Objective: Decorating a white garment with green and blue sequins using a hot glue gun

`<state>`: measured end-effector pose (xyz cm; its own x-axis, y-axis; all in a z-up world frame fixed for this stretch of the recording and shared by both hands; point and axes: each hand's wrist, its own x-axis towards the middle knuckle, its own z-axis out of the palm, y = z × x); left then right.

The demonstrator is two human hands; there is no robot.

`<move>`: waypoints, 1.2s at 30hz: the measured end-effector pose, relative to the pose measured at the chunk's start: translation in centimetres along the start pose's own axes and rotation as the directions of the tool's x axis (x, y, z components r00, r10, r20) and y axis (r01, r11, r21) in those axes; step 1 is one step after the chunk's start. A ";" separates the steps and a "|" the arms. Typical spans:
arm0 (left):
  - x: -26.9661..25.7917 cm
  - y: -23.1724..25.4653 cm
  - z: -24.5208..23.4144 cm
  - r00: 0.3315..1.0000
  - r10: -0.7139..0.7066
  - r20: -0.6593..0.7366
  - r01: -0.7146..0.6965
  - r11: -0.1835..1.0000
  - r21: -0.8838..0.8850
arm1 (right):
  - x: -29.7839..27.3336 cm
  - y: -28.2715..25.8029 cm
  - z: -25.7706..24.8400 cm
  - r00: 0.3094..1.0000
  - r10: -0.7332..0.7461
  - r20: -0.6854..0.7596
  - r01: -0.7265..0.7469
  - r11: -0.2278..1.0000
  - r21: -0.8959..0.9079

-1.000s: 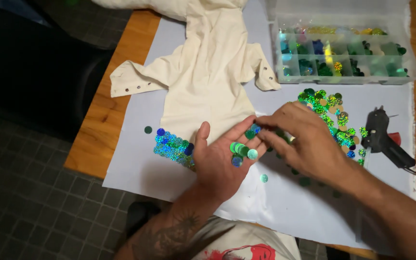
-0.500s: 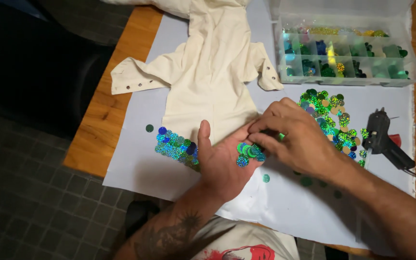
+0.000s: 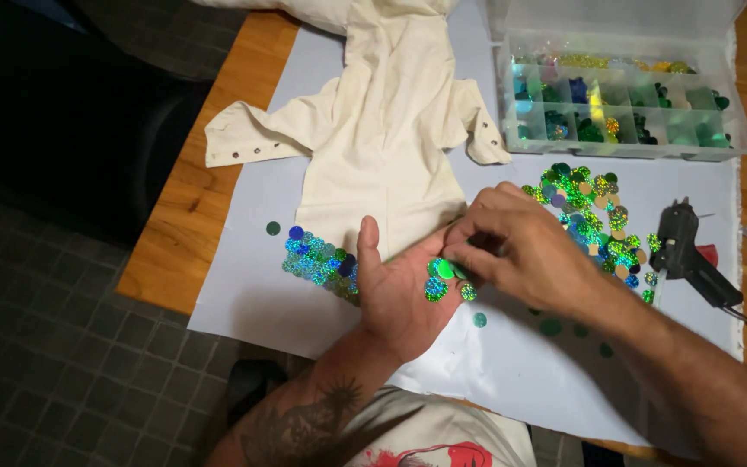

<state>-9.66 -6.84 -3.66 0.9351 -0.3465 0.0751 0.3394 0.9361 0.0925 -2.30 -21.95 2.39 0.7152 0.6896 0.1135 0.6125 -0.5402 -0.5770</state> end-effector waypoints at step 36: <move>1.0 -0.8 -0.8 0.845 0.273 -0.459 0.049 0.816 0.576 | -0.2 -0.9 0.2 0.805 0.593 0.000 -0.379 0.514 0.770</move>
<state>-8.96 -7.90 -4.49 0.9301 -0.0090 -0.3671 0.2639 0.7117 0.6511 -3.05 -21.45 2.72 0.9392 0.2344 -0.2509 -0.2150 -0.1680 -0.9621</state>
